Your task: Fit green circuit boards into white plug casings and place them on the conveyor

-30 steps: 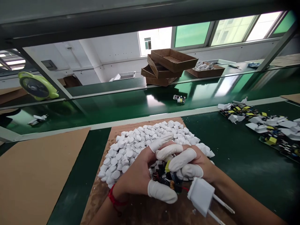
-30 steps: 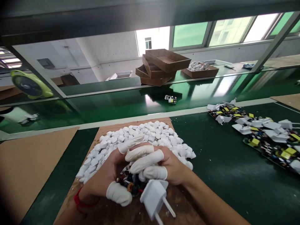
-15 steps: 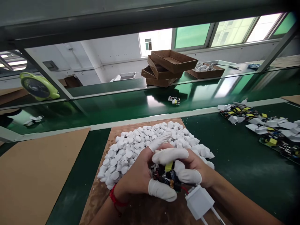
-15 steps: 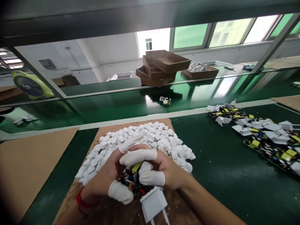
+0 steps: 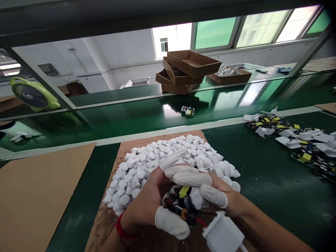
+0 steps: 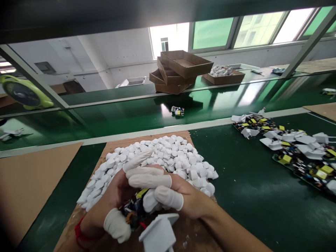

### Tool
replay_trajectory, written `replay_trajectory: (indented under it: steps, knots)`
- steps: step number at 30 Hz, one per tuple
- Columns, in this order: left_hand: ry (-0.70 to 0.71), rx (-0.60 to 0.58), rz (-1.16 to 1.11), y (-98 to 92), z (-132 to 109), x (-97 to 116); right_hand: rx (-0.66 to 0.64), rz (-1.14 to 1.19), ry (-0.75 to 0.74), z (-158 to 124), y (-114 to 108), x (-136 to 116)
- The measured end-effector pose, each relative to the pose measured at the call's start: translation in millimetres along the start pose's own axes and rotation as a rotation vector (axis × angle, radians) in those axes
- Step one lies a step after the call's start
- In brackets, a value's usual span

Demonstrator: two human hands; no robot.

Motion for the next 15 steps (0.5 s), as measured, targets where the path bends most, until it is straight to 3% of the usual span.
replay_trajectory:
  steps: [8,15]
  knots:
    - [0.015,-0.056,-0.053,11.8,5.1,7.0,-0.040,0.155,-0.075,2.0,1.1,-1.7]
    - [-0.025,0.007,-0.030,0.5,2.7,-0.5,0.014,0.253,-0.144,2.5,-1.9,-7.3]
Point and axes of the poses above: each hand's wrist, its own z-axis towards the middle knuckle, its own y-axis out of the palm, x = y × z, the point moved 8 cm from there along z, towards the middle knuckle, and after that the axes turned 8 degrees about y, right-handed, at the moved point
